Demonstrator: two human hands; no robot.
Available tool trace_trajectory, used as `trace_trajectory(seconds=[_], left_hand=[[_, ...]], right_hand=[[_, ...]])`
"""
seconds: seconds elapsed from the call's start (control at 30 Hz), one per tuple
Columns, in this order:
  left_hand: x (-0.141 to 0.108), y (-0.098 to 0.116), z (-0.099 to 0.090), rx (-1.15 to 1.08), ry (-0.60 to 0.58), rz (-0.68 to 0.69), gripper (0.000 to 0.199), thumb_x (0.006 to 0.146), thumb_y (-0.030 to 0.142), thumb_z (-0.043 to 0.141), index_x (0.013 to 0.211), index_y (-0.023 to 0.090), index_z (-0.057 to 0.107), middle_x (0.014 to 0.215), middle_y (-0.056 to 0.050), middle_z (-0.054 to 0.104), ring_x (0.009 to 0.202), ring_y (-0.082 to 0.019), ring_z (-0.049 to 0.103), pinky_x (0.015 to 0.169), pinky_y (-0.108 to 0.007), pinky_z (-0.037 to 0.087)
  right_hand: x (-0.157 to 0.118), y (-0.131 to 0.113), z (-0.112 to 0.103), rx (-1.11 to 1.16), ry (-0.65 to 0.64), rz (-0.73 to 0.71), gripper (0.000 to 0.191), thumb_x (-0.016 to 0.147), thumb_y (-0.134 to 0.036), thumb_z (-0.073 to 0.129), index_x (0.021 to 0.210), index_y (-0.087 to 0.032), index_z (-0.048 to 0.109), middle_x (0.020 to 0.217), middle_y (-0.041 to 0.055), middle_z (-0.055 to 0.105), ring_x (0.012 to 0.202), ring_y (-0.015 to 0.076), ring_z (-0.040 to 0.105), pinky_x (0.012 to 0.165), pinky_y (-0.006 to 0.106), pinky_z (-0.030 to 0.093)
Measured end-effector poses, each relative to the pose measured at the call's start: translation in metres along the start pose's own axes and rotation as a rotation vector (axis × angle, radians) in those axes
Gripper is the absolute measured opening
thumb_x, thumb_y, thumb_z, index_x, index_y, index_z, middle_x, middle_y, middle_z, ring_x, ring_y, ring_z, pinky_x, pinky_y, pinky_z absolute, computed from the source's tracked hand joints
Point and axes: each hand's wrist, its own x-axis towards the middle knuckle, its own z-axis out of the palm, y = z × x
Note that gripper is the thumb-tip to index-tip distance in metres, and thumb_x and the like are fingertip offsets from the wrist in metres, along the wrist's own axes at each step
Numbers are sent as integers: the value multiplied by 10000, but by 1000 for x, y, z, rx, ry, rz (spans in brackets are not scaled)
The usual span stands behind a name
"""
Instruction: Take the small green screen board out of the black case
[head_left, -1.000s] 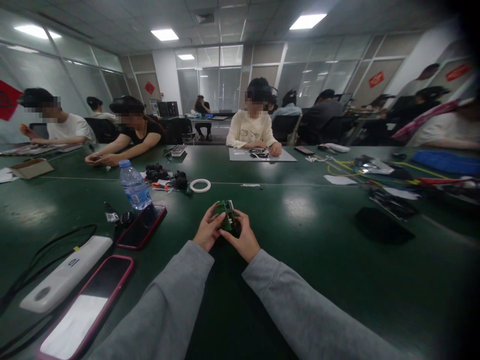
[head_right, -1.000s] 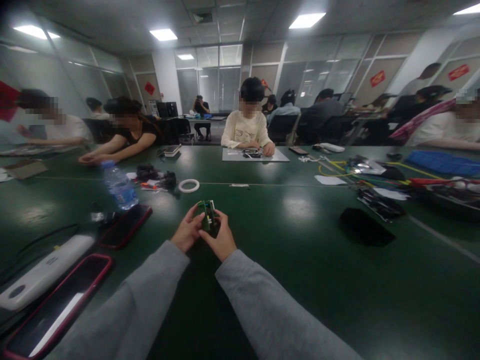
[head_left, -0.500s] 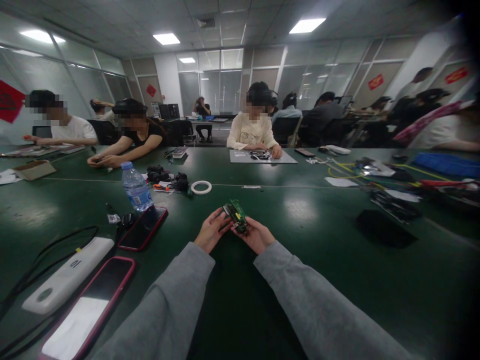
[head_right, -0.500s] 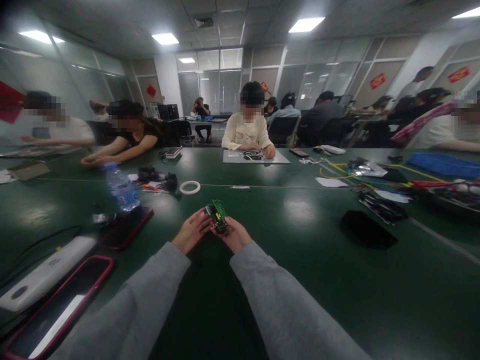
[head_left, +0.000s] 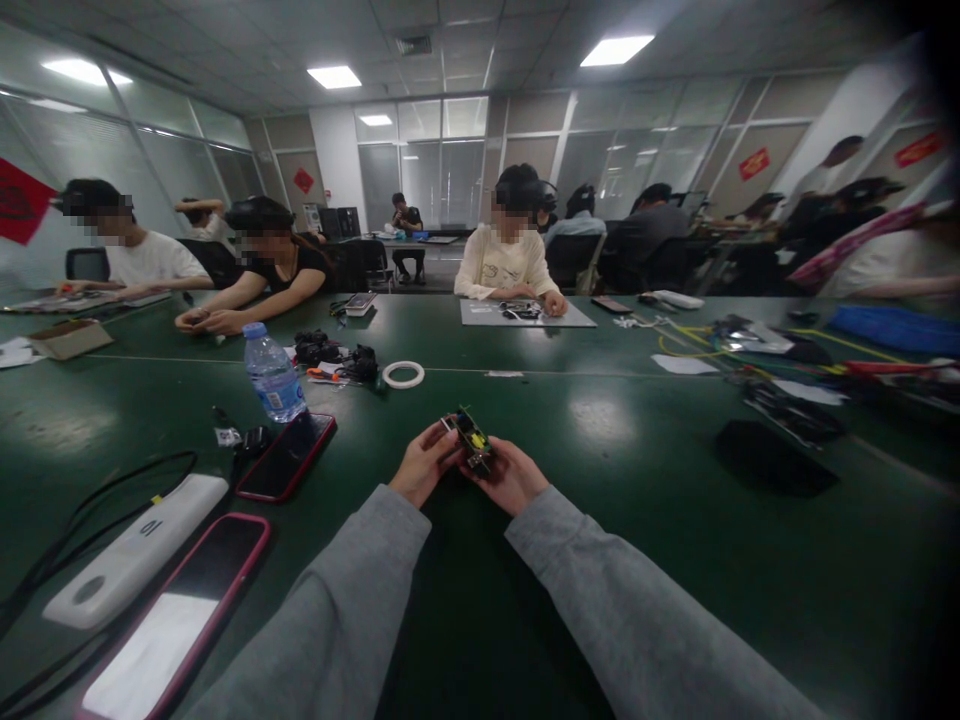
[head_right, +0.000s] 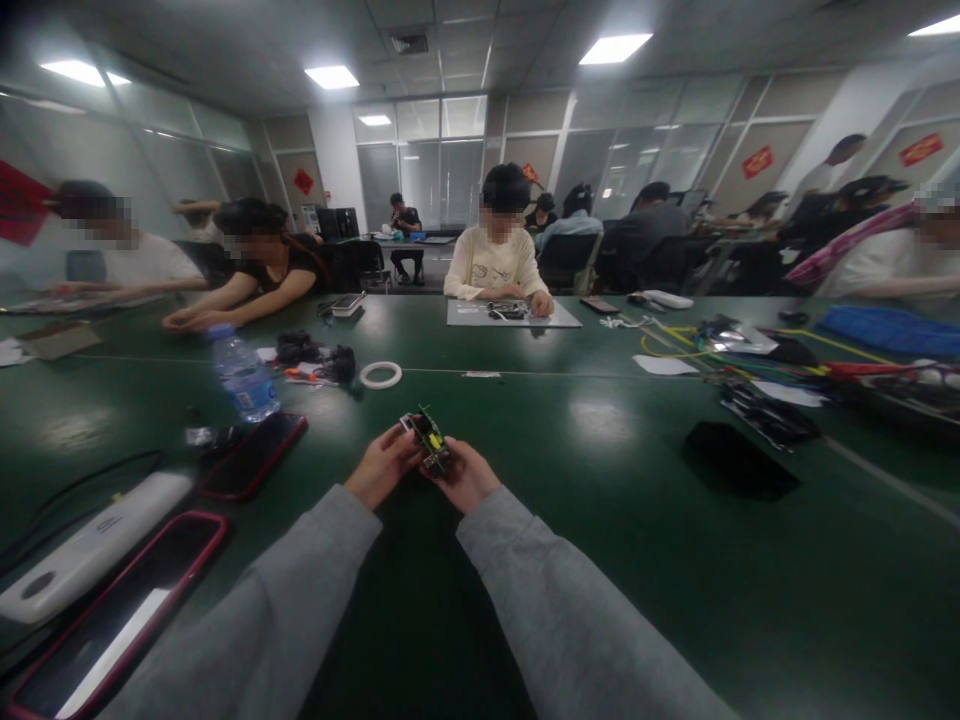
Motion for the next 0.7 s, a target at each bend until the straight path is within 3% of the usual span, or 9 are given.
trace_trajectory(seconds=[0.23, 0.33, 0.47, 0.6, 0.7], left_hand=[[-6, 4, 5, 28, -66, -2, 520, 681, 191, 724, 1180, 186, 577, 1133, -104, 613, 978, -189, 609, 856, -305, 467], [-8, 5, 7, 49, -130, -14, 562, 675, 186, 726, 1213, 206, 560, 1166, -106, 604, 1002, -204, 601, 860, -313, 459], [-7, 4, 7, 38, -132, -8, 531, 686, 200, 720, 1197, 197, 575, 1193, -114, 588, 1030, -206, 590, 928, -343, 423], [-6, 6, 3, 43, -87, -55, 508, 736, 258, 683, 1225, 229, 549, 1213, -109, 574, 1008, -188, 600, 945, -350, 410], [-7, 9, 3, 58, -61, -106, 507, 754, 276, 666, 1241, 232, 531, 1188, -111, 587, 1003, -190, 601, 938, -357, 415]], right_hand=[[1, 5, 0, 12, -36, 5, 441, 607, -284, 800, 948, -116, 576, 878, 59, 606, 769, 150, 602, 705, 262, 529], [1, 7, 2, -45, -45, -15, 480, 574, -264, 829, 952, -112, 574, 859, 56, 609, 735, 142, 606, 664, 239, 525], [4, 4, -4, -81, -1, -7, 465, 608, -286, 818, 965, -105, 581, 833, 66, 617, 704, 148, 616, 627, 241, 538], [15, -16, -40, -92, 152, -55, 406, 634, -299, 802, 917, -86, 601, 864, 97, 623, 702, 153, 618, 618, 241, 555], [17, -54, -84, -193, 319, -202, 388, 611, -279, 811, 883, -82, 616, 882, 113, 622, 729, 170, 627, 640, 247, 559]])
